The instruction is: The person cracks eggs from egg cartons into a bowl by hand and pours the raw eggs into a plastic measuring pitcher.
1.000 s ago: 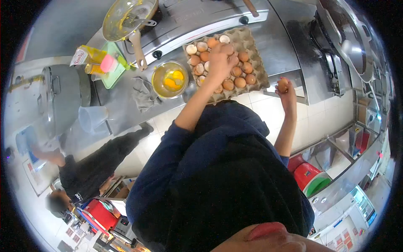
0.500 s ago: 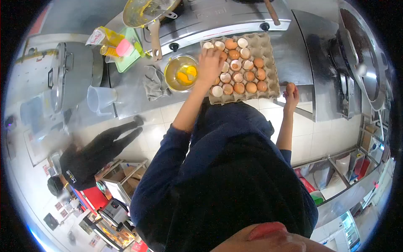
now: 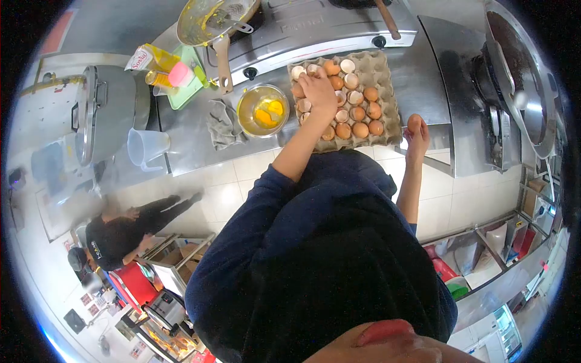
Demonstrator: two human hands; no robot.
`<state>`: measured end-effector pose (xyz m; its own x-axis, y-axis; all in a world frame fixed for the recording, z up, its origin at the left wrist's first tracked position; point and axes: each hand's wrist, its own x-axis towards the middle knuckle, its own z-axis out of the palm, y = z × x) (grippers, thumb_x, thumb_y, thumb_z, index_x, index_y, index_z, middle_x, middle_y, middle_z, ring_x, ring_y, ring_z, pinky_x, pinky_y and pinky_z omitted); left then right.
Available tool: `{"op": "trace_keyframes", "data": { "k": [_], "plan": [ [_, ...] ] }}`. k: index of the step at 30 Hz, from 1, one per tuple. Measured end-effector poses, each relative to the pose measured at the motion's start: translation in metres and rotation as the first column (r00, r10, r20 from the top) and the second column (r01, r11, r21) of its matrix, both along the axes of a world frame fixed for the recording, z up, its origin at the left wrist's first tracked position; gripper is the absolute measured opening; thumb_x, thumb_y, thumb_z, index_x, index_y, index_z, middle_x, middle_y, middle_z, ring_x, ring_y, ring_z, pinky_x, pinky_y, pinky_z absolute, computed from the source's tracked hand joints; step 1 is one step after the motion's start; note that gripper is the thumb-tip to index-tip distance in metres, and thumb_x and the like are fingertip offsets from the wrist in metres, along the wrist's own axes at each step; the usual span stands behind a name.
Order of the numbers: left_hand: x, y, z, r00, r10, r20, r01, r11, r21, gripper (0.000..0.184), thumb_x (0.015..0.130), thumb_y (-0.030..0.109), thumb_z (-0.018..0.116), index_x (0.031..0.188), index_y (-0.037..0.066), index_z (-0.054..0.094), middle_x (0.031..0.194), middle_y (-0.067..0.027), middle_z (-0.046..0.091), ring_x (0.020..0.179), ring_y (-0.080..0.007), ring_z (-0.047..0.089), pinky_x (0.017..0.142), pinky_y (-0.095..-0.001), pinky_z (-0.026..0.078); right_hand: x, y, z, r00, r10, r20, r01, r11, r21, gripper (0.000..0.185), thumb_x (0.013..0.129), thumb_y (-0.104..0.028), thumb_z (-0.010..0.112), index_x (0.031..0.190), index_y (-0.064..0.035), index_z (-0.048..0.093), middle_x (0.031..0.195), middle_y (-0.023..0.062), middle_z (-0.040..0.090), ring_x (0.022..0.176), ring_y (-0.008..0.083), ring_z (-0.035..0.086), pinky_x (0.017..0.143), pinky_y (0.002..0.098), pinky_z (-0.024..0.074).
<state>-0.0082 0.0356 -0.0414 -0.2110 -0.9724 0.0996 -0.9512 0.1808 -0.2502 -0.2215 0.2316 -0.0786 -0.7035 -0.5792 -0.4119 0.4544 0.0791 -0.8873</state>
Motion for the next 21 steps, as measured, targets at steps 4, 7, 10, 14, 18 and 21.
{"op": "trace_keyframes", "data": {
  "k": [4, 7, 10, 14, 18, 21],
  "plan": [
    [0.005, -0.006, -0.003, 0.979, 0.054, -0.198, -0.052, 0.998, 0.017, 0.02, 0.089, 0.018, 0.052, 0.107, 0.011, 0.058, 0.095, -0.0156, 0.069, 0.105, -0.0336, 0.054, 0.094, -0.046, 0.032, 0.004, -0.008, 0.012, 0.997, 0.033, -0.064, -0.034, 0.999, -0.028, 0.043, 0.093, -0.027, 0.067, 0.125, -0.0008, 0.055, 0.096, 0.0042, 0.06, 0.068, 0.0095, 0.057, 0.058, 0.0235, 0.0461],
    [0.009, -0.009, -0.01, 0.955, -0.001, -0.296, -0.015, 0.999, -0.053, 0.031, 0.077, 0.022, 0.068, 0.102, 0.006, 0.058, 0.086, -0.0194, 0.068, 0.098, -0.0372, 0.057, 0.092, -0.0474, 0.037, 0.003, -0.014, 0.022, 0.986, 0.1, -0.131, -0.1, 0.995, 0.01, 0.043, 0.092, -0.026, 0.068, 0.125, -0.0012, 0.056, 0.097, 0.0048, 0.06, 0.066, 0.0094, 0.058, 0.058, 0.0235, 0.0467],
    [0.007, -0.011, -0.016, 0.954, 0.032, -0.299, -0.055, 0.996, -0.069, 0.041, 0.07, 0.025, 0.074, 0.103, 0.006, 0.058, 0.084, -0.0172, 0.068, 0.101, -0.038, 0.057, 0.094, -0.0475, 0.037, 0.002, -0.021, 0.03, 0.973, 0.136, -0.185, -0.131, 0.991, 0.039, 0.043, 0.091, -0.026, 0.069, 0.125, -0.002, 0.057, 0.098, 0.0051, 0.06, 0.064, 0.0096, 0.058, 0.057, 0.0235, 0.0473],
    [0.007, -0.01, -0.007, 0.94, 0.042, -0.34, -0.086, 0.989, -0.118, 0.044, 0.069, 0.026, 0.076, 0.103, 0.005, 0.058, 0.084, -0.017, 0.067, 0.104, -0.0396, 0.056, 0.095, -0.0488, 0.037, 0.003, -0.027, 0.05, 0.95, 0.178, -0.257, -0.168, 0.984, 0.062, 0.045, 0.091, -0.027, 0.07, 0.125, -0.0018, 0.058, 0.098, 0.0047, 0.06, 0.065, 0.0094, 0.059, 0.057, 0.0236, 0.0478],
    [0.017, -0.005, 0.051, 0.919, -0.039, -0.393, 0.022, 0.999, -0.047, 0.043, 0.073, 0.026, 0.074, 0.107, 0.004, 0.059, 0.085, -0.0151, 0.068, 0.084, -0.0308, 0.062, 0.075, -0.0424, 0.048, -0.001, -0.029, 0.056, 0.944, 0.19, -0.268, -0.18, 0.982, 0.059, 0.045, 0.09, -0.028, 0.07, 0.125, -0.0018, 0.058, 0.098, 0.0047, 0.059, 0.065, 0.0092, 0.059, 0.057, 0.0231, 0.0478],
    [0.052, -0.019, 0.064, 0.694, 0.012, -0.72, 0.201, 0.957, 0.21, 0.049, 0.075, 0.026, 0.075, 0.117, 0.005, 0.06, 0.09, -0.0127, 0.071, 0.075, -0.0247, 0.066, 0.064, -0.038, 0.051, -0.001, -0.026, 0.067, 0.965, 0.171, -0.199, -0.167, 0.985, 0.036, 0.046, 0.091, -0.028, 0.07, 0.126, -0.0013, 0.057, 0.098, 0.0053, 0.059, 0.067, 0.0097, 0.059, 0.059, 0.0234, 0.0482]
  ]
}}
